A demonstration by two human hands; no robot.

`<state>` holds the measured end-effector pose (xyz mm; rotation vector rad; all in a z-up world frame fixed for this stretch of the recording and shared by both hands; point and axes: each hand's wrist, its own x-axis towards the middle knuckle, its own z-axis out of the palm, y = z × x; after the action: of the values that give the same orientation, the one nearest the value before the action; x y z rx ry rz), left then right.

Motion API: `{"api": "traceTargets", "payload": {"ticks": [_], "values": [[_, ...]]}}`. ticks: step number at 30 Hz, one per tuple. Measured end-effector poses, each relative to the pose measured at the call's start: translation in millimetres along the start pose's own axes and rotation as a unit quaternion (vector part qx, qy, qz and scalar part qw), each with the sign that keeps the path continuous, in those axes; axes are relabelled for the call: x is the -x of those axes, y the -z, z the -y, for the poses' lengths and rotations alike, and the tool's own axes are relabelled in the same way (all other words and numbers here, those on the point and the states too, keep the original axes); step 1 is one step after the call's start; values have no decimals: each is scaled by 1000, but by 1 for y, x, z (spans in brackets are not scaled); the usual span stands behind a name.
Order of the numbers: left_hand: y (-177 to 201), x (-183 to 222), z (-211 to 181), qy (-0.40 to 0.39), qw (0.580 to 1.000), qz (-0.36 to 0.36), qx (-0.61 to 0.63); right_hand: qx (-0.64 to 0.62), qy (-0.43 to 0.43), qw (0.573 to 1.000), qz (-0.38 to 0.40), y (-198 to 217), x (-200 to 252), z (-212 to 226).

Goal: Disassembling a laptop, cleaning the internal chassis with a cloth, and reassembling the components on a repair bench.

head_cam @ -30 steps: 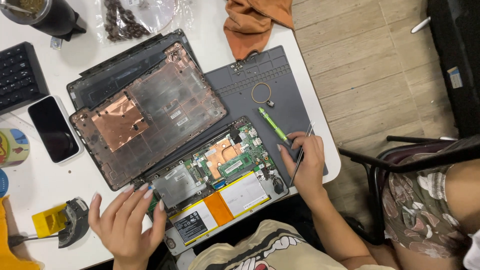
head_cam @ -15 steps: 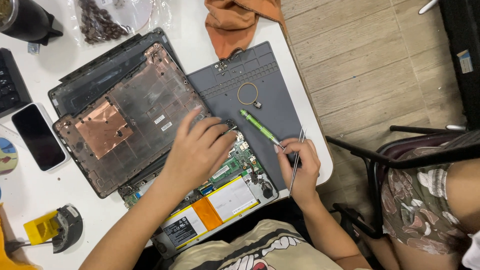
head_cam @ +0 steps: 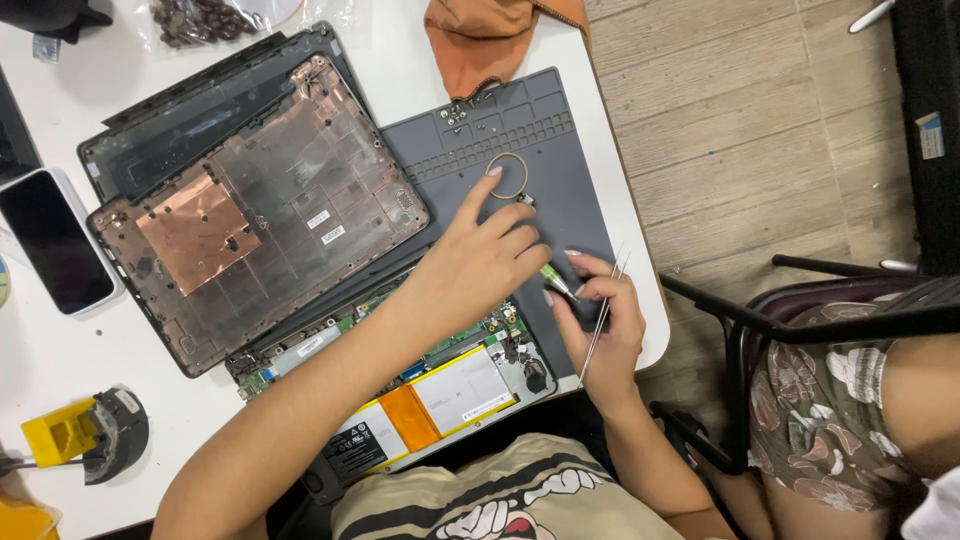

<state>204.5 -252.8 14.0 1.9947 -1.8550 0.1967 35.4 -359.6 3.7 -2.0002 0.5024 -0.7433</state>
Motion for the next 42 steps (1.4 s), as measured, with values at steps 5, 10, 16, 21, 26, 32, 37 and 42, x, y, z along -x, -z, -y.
{"api": "traceTargets", "payload": {"ticks": [5,10,16,21,26,32,37,42], "values": [[25,-7,6,-12,996,-82,-8,48,12,999,10,0,3,-9],[73,12,36,64,993,-55,-85,41,-11,998,36,0,5,-6],[63,62,67,200,969,-20,-145,82,29,994,71,-2,1,-13],[54,85,92,244,957,-49,-152,85,55,991,82,-4,-2,-11],[48,120,94,275,953,-59,-114,85,53,990,96,-1,-12,-14],[58,147,68,294,945,-103,-100,90,61,988,109,-8,-42,-33],[80,155,35,284,945,-141,-73,69,54,986,141,-14,-63,-27],[79,146,18,260,947,-185,-41,103,102,982,122,-32,-80,-34]]}}
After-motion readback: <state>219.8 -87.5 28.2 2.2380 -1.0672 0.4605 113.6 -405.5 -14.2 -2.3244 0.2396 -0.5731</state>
